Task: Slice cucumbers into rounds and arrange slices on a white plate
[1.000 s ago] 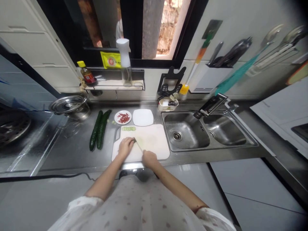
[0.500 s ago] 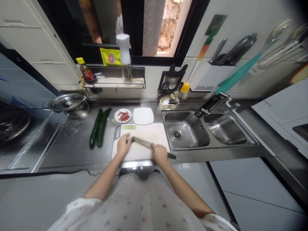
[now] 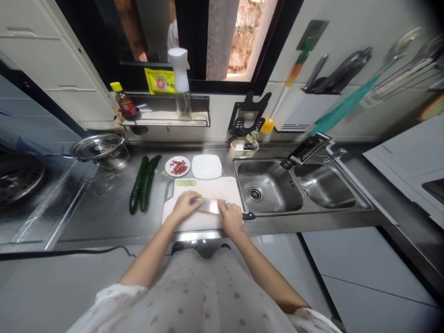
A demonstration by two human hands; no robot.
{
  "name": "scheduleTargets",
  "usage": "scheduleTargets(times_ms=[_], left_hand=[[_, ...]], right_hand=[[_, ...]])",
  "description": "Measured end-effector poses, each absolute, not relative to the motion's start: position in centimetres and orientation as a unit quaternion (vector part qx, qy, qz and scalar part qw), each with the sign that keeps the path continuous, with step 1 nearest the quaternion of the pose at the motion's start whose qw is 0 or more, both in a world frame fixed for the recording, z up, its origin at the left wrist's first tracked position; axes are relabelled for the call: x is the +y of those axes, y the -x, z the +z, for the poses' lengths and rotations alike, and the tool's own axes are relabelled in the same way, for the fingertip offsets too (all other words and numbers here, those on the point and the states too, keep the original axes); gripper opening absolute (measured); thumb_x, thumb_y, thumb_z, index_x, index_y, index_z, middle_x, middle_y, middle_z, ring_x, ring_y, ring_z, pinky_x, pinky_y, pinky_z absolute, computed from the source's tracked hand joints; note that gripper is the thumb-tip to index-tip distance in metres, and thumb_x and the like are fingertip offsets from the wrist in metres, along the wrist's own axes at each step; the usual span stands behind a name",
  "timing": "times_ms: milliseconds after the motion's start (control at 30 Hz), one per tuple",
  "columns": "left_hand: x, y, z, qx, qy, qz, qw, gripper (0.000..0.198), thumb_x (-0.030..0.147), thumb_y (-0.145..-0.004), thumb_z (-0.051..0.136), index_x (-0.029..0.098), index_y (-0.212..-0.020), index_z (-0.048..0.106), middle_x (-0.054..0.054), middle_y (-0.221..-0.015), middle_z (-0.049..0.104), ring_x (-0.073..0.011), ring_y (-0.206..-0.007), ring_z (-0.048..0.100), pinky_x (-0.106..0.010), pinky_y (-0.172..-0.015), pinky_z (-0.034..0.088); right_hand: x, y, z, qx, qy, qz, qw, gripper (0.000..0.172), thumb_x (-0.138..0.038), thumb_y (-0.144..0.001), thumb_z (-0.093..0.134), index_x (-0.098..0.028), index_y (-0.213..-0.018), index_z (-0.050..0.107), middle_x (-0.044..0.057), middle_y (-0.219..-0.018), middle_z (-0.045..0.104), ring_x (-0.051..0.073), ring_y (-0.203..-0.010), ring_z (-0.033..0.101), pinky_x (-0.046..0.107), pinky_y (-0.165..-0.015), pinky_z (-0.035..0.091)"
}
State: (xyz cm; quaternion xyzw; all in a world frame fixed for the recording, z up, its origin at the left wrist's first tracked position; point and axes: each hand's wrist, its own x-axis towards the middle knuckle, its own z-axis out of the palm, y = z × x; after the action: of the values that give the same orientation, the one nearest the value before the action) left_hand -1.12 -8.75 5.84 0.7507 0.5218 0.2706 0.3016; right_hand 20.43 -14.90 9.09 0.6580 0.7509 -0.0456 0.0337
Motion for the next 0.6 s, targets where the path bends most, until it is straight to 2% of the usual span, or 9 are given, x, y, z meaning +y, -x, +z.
scheduleTargets(times_ms=[233,333,433,600], left_hand=[[-8.7,0.2,5.9,0.52,-0.737,0.269,0.338,0.018,0.033,-0.079,0.065,0.02,-0.089,0.07,-0.004,-0.094,0.069,-0.0192,-0.092,0.061,-0.03,-0.085,0.045],[-8.7,-0.2,6.0,0.548,-0.707,0.272,0.355,0.011,0.027,-0.079,0.062,0.019,-0.082,0.068,-0.002,-0.083,0.069,-0.016,-0.081,0.061,-0.026,-0.077,0.045],[-8.3,-0.1,5.7,0.597,-0.656,0.28,0.366,0.012,0.028,-0.08,0.061,0.018,-0.083,0.068,0.0,-0.076,0.069,-0.0136,-0.071,0.061,-0.024,-0.069,0.044],[-6.1,0.8,4.0,0.692,-0.578,0.287,0.323,0.015,0.029,-0.079,0.063,0.017,-0.086,0.069,-0.004,-0.079,0.07,-0.0159,-0.074,0.063,-0.025,-0.071,0.045]], right_hand=[[-15.4,-21.2,8.3,0.755,-0.654,-0.042,0.022,0.042,-0.02,-0.092,0.044,-0.024,-0.133,0.053,0.011,-0.094,0.061,0.023,-0.09,0.046,0.034,-0.081,0.026],[-15.6,-21.6,8.1,0.75,-0.66,-0.047,0.03,0.04,-0.018,-0.091,0.045,-0.023,-0.13,0.055,0.011,-0.094,0.061,0.022,-0.09,0.046,0.034,-0.08,0.026],[-15.9,-22.1,8.1,0.74,-0.67,-0.051,0.039,0.039,-0.019,-0.091,0.045,-0.024,-0.128,0.056,0.01,-0.095,0.062,0.022,-0.09,0.048,0.034,-0.078,0.026],[-16.3,-22.8,8.3,0.717,-0.693,-0.056,0.053,0.042,-0.021,-0.091,0.046,-0.028,-0.132,0.054,0.008,-0.096,0.062,0.022,-0.092,0.05,0.033,-0.077,0.026]])
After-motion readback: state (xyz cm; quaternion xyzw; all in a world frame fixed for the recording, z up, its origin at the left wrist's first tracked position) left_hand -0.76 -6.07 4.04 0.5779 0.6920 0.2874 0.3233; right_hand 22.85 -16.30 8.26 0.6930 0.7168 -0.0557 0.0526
